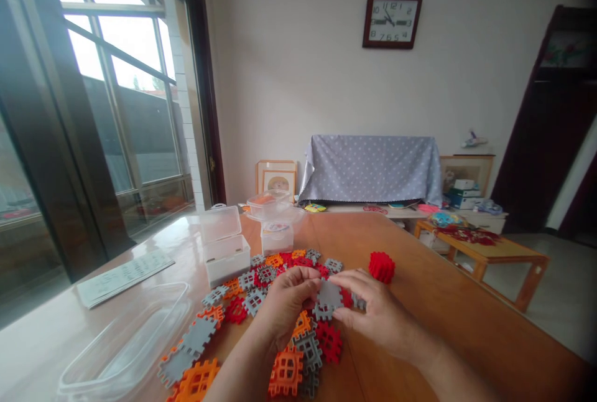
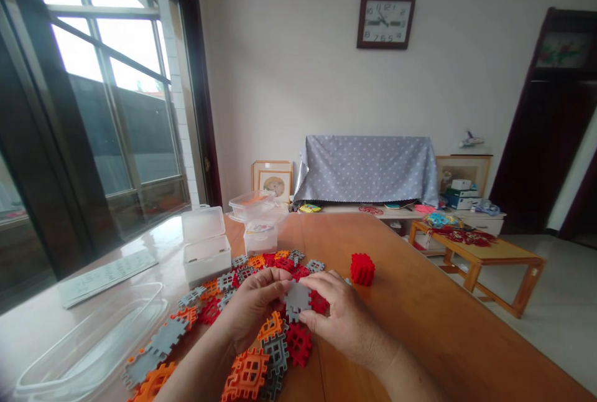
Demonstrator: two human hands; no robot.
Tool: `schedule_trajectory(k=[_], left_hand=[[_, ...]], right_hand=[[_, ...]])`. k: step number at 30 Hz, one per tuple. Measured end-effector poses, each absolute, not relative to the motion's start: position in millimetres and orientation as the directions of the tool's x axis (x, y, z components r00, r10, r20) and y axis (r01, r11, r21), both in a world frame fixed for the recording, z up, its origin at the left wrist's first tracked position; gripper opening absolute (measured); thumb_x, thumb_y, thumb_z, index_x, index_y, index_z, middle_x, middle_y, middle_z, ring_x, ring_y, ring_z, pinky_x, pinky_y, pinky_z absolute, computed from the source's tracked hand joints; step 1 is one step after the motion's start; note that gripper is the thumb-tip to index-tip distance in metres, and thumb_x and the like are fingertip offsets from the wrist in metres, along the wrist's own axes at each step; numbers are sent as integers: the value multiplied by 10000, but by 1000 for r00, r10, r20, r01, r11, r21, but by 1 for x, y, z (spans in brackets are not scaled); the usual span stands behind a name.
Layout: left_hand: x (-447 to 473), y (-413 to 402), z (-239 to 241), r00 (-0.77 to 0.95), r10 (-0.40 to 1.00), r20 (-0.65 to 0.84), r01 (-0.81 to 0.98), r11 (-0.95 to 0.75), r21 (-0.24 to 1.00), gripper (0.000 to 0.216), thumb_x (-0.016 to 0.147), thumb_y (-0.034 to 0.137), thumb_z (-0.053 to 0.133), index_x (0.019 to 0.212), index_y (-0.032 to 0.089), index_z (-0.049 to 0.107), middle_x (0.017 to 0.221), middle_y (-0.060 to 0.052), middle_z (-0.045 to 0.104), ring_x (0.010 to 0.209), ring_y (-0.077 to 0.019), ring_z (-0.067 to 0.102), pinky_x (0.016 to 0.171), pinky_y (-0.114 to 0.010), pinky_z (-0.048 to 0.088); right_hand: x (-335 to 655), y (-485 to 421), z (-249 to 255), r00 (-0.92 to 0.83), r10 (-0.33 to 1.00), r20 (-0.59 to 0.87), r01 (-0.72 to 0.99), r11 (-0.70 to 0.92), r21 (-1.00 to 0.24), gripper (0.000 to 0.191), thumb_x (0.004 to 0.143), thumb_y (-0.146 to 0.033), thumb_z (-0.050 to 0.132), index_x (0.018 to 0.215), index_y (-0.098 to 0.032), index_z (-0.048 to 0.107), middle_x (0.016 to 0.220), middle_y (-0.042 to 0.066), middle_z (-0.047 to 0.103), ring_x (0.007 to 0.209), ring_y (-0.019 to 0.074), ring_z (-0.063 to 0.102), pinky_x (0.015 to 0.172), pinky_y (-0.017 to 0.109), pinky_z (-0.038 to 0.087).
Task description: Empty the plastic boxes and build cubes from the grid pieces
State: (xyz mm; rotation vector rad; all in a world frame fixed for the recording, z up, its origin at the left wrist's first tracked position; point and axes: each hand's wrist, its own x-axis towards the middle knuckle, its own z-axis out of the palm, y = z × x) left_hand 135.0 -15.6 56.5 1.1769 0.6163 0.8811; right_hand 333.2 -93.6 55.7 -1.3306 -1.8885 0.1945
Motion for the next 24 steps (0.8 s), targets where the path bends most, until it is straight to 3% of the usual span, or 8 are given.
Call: schedule_trajectory(k=[4, 8, 15, 24], left_hand=[[130, -12, 58, 461, 881, 107, -231, 3, 973, 308, 840, 452, 720, 911, 164, 638, 788, -13, 640, 693, -109, 553, 663, -221, 409], [123, -6, 61, 331, 936, 115, -161, -64, 985, 354, 830, 513, 709, 911, 174, 641, 786, -7, 646, 685, -121, 552, 650, -228, 412], [116, 3, 61, 198, 964, 180, -66, -170, 983, 387, 803, 547, 707, 869, 170, 649, 786, -23, 664, 669, -129, 547, 636, -237, 413], [107, 15, 54, 137, 972, 192, -53, -187, 981, 396, 791, 562, 714, 880, 178, 675, 751, 1, 649, 643, -115, 533, 602, -223, 387]], right_hand=[[372, -89, 53, 32, 856, 516, 707, 346, -617, 425, 852, -417, 716, 1251, -273, 684, 1273, 78, 669, 1163, 262, 617, 1015, 399, 492], [418, -83, 45, 141, 870, 472, 705, 247, -665, 461, 837, -484, 713, 1232, -246, 701, 1225, 91, 692, 1145, 270, 625, 1011, 406, 488], [433, -81, 36, 149, 905, 399, 794, 131, -594, 470, 801, -478, 721, 1209, -244, 726, 1208, 93, 709, 1154, 291, 612, 1011, 421, 463], [424, -83, 35, 167, 928, 332, 808, 64, -585, 444, 772, -425, 743, 1176, -242, 729, 1146, 85, 724, 1099, 274, 628, 952, 389, 479]])
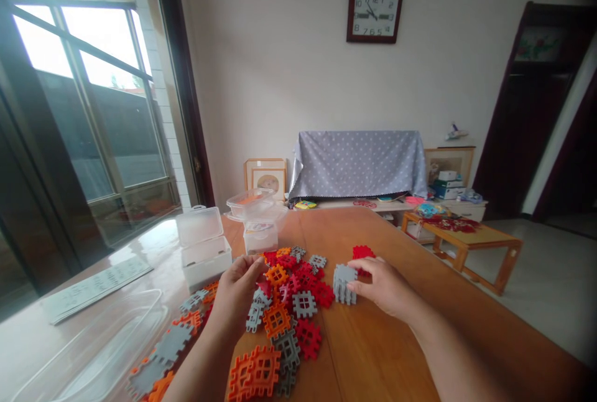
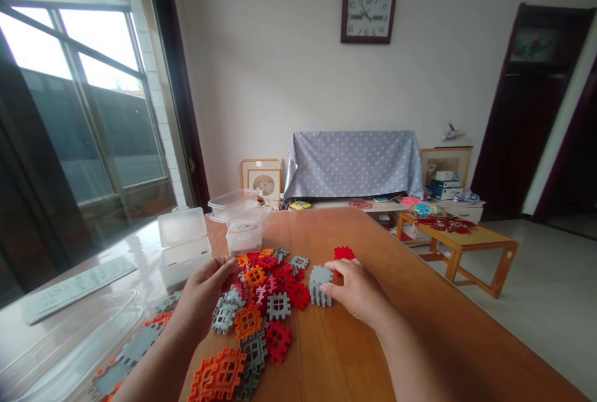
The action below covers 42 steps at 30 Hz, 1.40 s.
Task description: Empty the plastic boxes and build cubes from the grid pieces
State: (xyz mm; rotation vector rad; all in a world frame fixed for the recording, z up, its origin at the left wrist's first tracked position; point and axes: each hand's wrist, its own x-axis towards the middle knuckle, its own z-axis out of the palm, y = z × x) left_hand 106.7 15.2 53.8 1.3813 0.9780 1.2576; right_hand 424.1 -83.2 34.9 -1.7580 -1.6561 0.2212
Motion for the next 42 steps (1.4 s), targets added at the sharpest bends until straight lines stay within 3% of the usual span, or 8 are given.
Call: schedule_trajectory(k=[12, 19, 25, 28, 31, 34, 38, 42], left_hand=[[99, 16, 59, 95, 980, 174, -44, -170, 984, 392, 793, 550, 717, 886, 174, 660, 750, -4, 645, 652, -122, 526, 607, -218, 374], [98, 13, 60, 163, 966, 200, 197, -231, 953, 409, 815, 571, 658, 932, 184, 717, 784, -20, 674, 744, -184, 588, 682, -269, 413], [96, 17, 55, 188, 965, 181, 168, -214, 962, 299, 830, 403, 605, 1010, 187, 706, 904, -57, 705, 777, -195, 630, 679, -275, 432], [86, 23, 48, 143, 962, 231, 392, -269, 879, 233, 747, 254, 629, 962, 209, 708, 887, -58, 711, 795, -212, 630, 698, -287, 423], [80, 23, 41, 262, 916, 303, 578, -401, 710, 291, 668, 148, 640, 935, 241, 711, 966, -70, 732, 918, -257, 638, 797, -319, 422], [82, 18, 40, 352, 893, 280, 698, -450, 558, 341, 632, 126, 670, 938, 272, 699, 1012, -72, 732, 961, -287, 624, 820, -338, 408], [88, 14, 43, 353, 905, 236, 811, -422, 405, 363, 652, 140, 658, 991, 265, 683, 1076, -92, 708, 995, -307, 605, 811, -350, 386], [88, 17, 43, 362, 890, 278, 814, -447, 370, 292, 684, 116, 595, 934, 245, 674, 1016, -89, 701, 939, -273, 603, 763, -320, 370]], right_hand=[[427, -82, 35, 158, 875, 457, 833, 130, -538, 399, 837, -541, 674, 1082, -232, 737, 1085, 87, 733, 1014, 269, 655, 893, 402, 503], [402, -79, 29, 176, 797, 577, 817, 209, -537, 368, 932, -534, 555, 1107, -252, 714, 1040, 74, 738, 962, 256, 681, 848, 384, 533], [375, -84, 26, 58, 806, 589, 825, 294, -484, 297, 964, -471, 533, 1094, -279, 719, 1004, 54, 748, 946, 243, 676, 831, 366, 521], [367, -87, 27, 24, 816, 578, 818, 316, -480, 282, 969, -465, 530, 1083, -288, 718, 964, 43, 745, 906, 235, 672, 804, 356, 516], [364, -89, 29, 2, 827, 563, 813, 327, -482, 281, 977, -462, 516, 1068, -286, 716, 929, 39, 738, 877, 232, 668, 784, 356, 512], [362, -89, 30, -13, 832, 555, 804, 338, -488, 288, 979, -467, 506, 1053, -285, 717, 915, 40, 735, 866, 233, 670, 779, 357, 513], [361, -89, 31, -14, 829, 559, 800, 344, -492, 298, 981, -468, 496, 1050, -282, 718, 915, 43, 735, 864, 233, 673, 773, 354, 514], [360, -90, 33, -14, 832, 555, 796, 346, -498, 299, 982, -461, 488, 1037, -283, 721, 890, 36, 732, 845, 230, 673, 759, 348, 511]])
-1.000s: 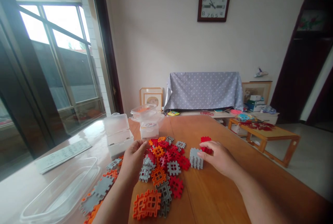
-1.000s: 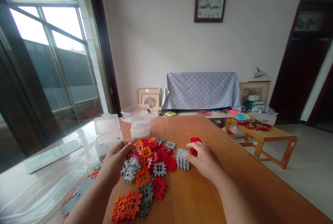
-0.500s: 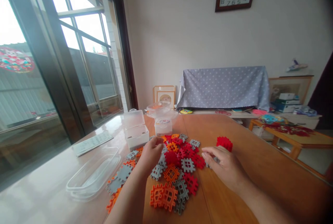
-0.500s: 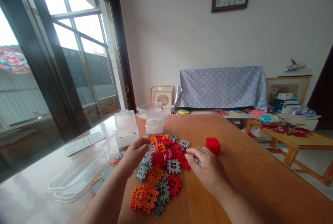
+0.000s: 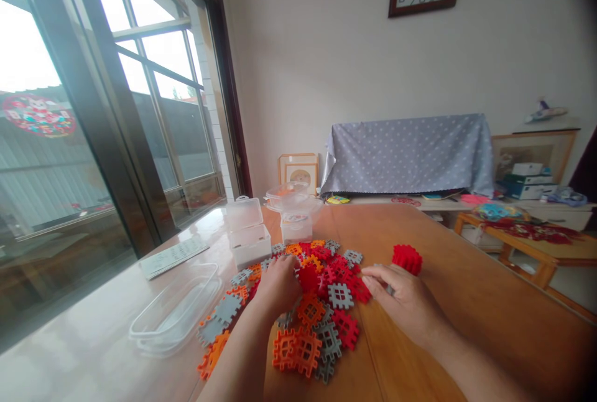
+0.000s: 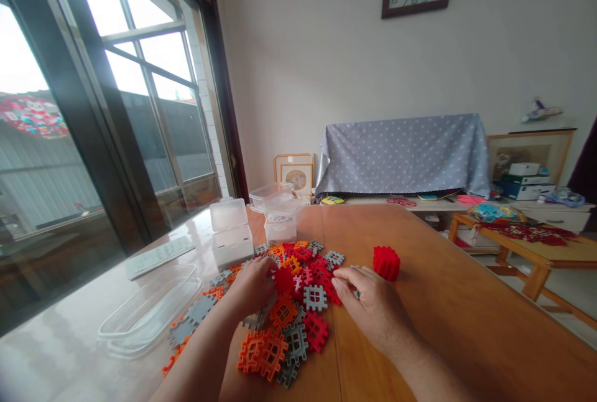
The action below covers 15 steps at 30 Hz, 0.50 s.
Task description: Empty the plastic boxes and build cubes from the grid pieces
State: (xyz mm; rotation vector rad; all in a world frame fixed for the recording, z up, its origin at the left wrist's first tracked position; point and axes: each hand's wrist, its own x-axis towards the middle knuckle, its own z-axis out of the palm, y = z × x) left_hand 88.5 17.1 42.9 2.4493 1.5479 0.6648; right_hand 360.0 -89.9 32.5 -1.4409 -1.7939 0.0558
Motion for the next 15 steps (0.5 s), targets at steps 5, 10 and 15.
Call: schedule_trajectory(k=[5, 10, 15], left_hand=[[84, 21, 47, 328, 870, 369, 761, -474, 442, 271, 658, 64, 538, 824, 242, 657, 850, -42, 692, 798, -224, 589, 691, -293, 338], [84, 20, 59, 145, 871, 470, 718, -420, 555, 197, 729, 147, 562, 861, 251, 663, 892, -33, 680, 811, -213, 588, 709, -293, 352], [95, 18, 60, 58, 849, 525, 410, -500, 763, 109, 792, 233, 583, 878, 238, 650, 822, -9, 619, 703, -161, 531, 658, -261, 357]], right_hand=[[359, -90, 33, -5, 824, 567, 782, 356, -511, 301, 976, -449, 490, 1026, -275, 730, 891, 48, 739, 843, 233, 668, 757, 353, 516], [359, -89, 31, 4, 824, 566, 771, 358, -527, 291, 974, -442, 501, 1031, -274, 731, 902, 48, 744, 849, 234, 670, 767, 358, 524], [359, -88, 29, 20, 823, 568, 746, 366, -556, 274, 971, -445, 522, 1045, -282, 729, 946, 47, 748, 890, 237, 680, 811, 367, 532]])
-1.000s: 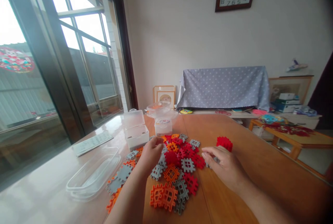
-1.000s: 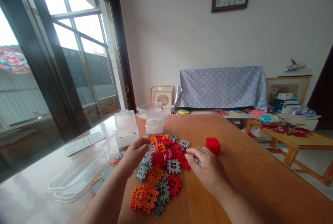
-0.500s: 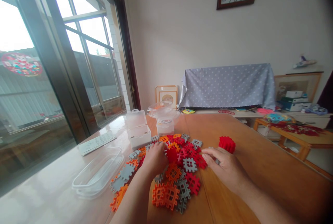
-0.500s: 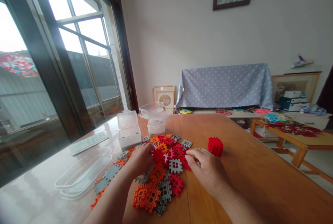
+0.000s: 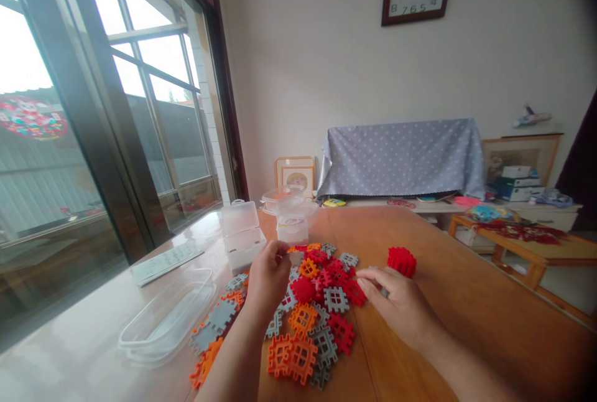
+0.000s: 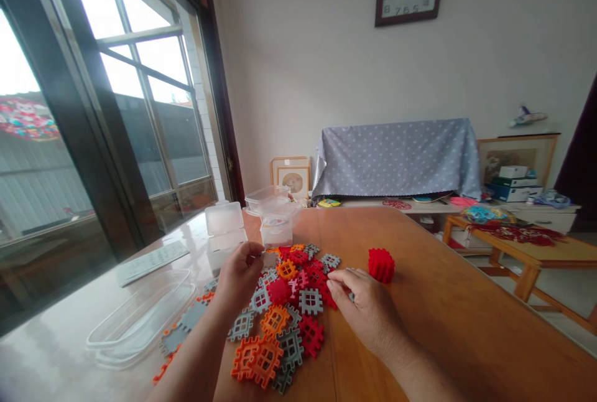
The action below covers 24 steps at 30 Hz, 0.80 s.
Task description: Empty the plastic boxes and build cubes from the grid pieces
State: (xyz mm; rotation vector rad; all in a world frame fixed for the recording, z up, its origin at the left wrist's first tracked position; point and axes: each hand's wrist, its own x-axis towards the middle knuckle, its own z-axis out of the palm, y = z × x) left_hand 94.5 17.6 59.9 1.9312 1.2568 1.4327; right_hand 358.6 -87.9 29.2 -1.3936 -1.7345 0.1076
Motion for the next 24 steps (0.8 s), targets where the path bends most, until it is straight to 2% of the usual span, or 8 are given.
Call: schedule_trajectory(k=[4, 8, 11, 14, 24], left_hand=[[112, 4, 64, 149, 886, 439, 48, -450, 892, 93, 791, 270, 642, 857, 213, 610, 735, 21, 551, 625, -119, 446, 597, -235, 333], [126, -17, 74, 307, 872, 382, -79, -377, 923, 80, 785, 234, 658, 836, 199, 606, 755, 17, 552, 651, -109, 436, 617, -229, 346], [133, -27, 75, 410, 831, 377, -144, -349, 926, 47, 799, 209, 645, 822, 197, 606, 819, -4, 583, 712, -123, 468, 657, -237, 377], [140, -31, 70, 469, 804, 365, -180, -318, 931, 41, 823, 204, 641, 837, 203, 602, 828, -1, 577, 723, -125, 470, 663, -237, 381], [152, -32, 55, 496, 742, 451, -158, -434, 887, 87, 862, 192, 649, 832, 190, 567, 831, 1, 548, 746, -119, 479, 686, -234, 402]], right_hand=[[354, -89, 30, 44, 837, 545, 679, 375, -631, 296, 964, -469, 546, 1094, -265, 717, 985, 56, 743, 926, 236, 680, 845, 367, 542], [351, -90, 29, 66, 858, 510, 609, 370, -701, 447, 920, -505, 624, 1292, -259, 629, 1145, 75, 706, 1002, 235, 667, 905, 381, 544], [350, -90, 28, 68, 861, 504, 592, 372, -715, 610, 877, -520, 683, 1414, -277, 527, 1301, 87, 640, 1092, 245, 642, 959, 400, 529], [349, -91, 29, 78, 859, 507, 590, 370, -718, 688, 848, -517, 718, 1449, -284, 477, 1337, 94, 615, 1109, 250, 637, 970, 410, 522], [346, -94, 35, 72, 831, 552, 651, 380, -657, 529, 808, -427, 766, 1282, -272, 588, 1124, 60, 681, 1019, 251, 639, 890, 384, 522]])
